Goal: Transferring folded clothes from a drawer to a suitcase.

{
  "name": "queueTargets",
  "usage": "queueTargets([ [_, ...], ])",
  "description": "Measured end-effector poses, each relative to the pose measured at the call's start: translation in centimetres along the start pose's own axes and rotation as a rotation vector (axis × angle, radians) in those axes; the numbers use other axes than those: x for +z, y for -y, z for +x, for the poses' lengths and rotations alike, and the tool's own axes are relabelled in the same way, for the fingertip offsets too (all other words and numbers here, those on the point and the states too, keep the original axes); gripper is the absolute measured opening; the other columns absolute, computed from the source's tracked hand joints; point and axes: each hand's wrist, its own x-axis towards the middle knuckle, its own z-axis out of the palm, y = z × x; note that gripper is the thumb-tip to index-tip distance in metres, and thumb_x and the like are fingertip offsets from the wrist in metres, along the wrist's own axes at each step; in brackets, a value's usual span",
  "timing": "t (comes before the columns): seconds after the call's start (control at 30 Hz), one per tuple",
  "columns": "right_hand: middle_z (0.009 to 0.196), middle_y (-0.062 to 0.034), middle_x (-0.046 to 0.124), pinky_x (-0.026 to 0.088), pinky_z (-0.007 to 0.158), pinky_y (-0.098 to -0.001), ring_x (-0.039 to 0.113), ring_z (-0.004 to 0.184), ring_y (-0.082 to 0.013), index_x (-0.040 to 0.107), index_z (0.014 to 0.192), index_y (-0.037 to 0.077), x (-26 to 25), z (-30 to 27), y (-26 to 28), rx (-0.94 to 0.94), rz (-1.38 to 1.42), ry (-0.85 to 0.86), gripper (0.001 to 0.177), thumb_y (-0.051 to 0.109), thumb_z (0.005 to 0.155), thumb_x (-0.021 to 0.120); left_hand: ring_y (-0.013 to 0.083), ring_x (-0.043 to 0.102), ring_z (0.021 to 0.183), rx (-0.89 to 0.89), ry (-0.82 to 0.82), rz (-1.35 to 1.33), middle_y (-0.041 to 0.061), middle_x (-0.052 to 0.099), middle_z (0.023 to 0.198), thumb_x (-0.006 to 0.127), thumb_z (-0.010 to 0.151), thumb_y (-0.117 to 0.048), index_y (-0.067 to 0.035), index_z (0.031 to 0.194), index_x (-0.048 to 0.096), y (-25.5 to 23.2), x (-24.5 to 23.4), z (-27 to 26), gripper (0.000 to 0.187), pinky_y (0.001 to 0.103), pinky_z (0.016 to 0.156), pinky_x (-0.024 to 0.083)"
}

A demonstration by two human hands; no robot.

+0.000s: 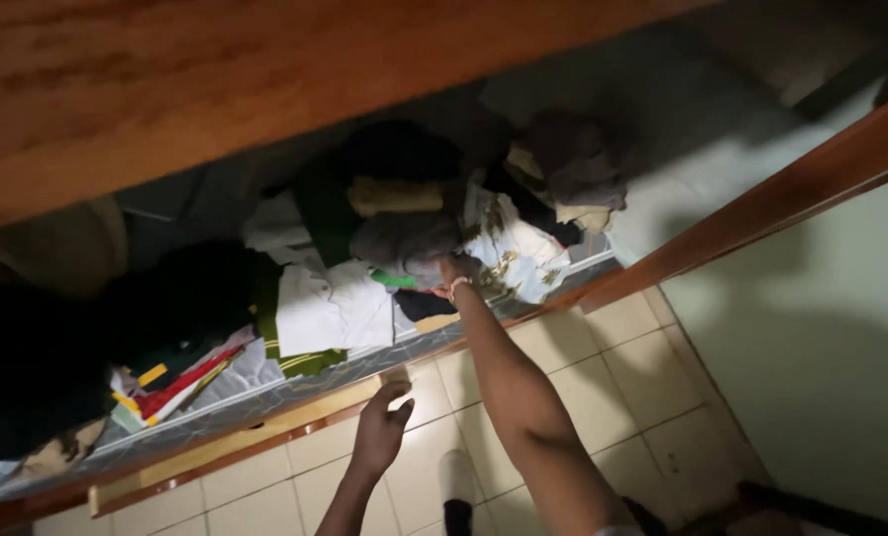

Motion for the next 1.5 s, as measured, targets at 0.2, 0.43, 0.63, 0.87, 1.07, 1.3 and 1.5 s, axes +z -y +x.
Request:
queueTargets([
  [0.2,0.101,-0.0108,0.067,0.059,0.075,-0.0478,0.062,0.083,-0.0291,0.063,0.112,0.010,-0.5,-5.9,2.5,-0.185,-0.075,-0.109,0.048,0.021,0.068,0.077,0.0198,0.067,0.116,-0.231,-0.031,-0.202,0.009,0.074,0.121,0.065,0.095,-0.030,-0.008,0.124,0.069,-2.1,0.6,0.7,0.037,0.039,0.096,0.053],
  [0.43,0.117,-0.0051,0.070,0.052,0.099,-0.0341,0.066,0.109,-0.0203,0.058,0.129,0.006,-2.7,-22.3,0.3,-0.403,0.341,0.432,0.067,0.004,0.064,0.072,0.0312,0.061,0.120,-0.294,-0.063,-1.008,0.017,0.064,0.132,0.064,0.093,-0.045,-0.002,0.136,0.056,-5.9,-2.3,1.6,0.061,0.051,0.108,0.044],
  [0.63,0.140,-0.0116,0.059,0.051,0.104,-0.0342,0.058,0.129,-0.0224,0.042,0.150,0.003,-5.5,-33.5,-4.0,-0.224,0.295,0.605,0.097,-0.002,0.060,0.078,0.0350,0.057,0.130,-0.208,-0.156,-1.497,0.015,0.061,0.141,0.065,0.081,-0.012,-0.004,0.144,0.048,0.9,-5.9,-2.5,0.066,0.058,0.113,0.037],
  [0.87,0.153,-0.0087,0.043,0.049,0.102,-0.0466,0.048,0.135,-0.0274,0.015,0.162,0.024,-9.5,-37.2,-6.2,-0.057,-0.004,0.406,0.123,0.003,0.059,0.079,0.0388,0.050,0.140,0.445,-0.219,-0.316,0.027,0.054,0.147,0.054,0.072,0.015,-0.002,0.136,0.058,1.3,-6.4,-9.2,0.067,0.049,0.117,0.035],
  [1.07,0.166,-0.0125,0.031,0.034,0.121,-0.0433,0.032,0.152,-0.0217,0.019,0.161,0.013,-6.1,-43.8,-2.6,-0.436,-0.224,0.870,0.102,0.013,0.082,0.084,0.0340,0.063,0.117,-0.108,-0.368,-0.696,0.020,0.059,0.132,0.071,0.069,0.005,-0.005,0.144,0.045,-12.0,-6.1,-14.3,0.080,0.047,0.097,0.051],
  [1.3,0.133,-0.0152,0.065,0.045,0.108,-0.0431,0.060,0.124,-0.0271,0.052,0.142,-0.004,-0.4,-49.7,-4.1,-0.198,0.112,0.758,0.070,0.012,0.079,0.078,0.0397,0.043,0.131,0.208,-0.513,0.247,0.021,0.047,0.138,0.089,0.068,-0.019,-0.006,0.143,0.046,-17.7,-11.9,-24.5,0.087,0.048,0.110,0.036],
  [1.5,0.140,-0.0139,0.061,0.044,0.111,-0.0396,0.058,0.131,-0.0264,0.045,0.147,-0.002,3.3,-56.5,-7.7,-0.088,0.105,1.035,0.071,0.005,0.079,0.064,0.0433,0.037,0.142,0.156,-0.880,0.298,0.026,0.036,0.156,0.085,0.065,-0.020,-0.001,0.144,0.044,-16.6,-17.7,-34.7,0.091,0.048,0.112,0.037],
])
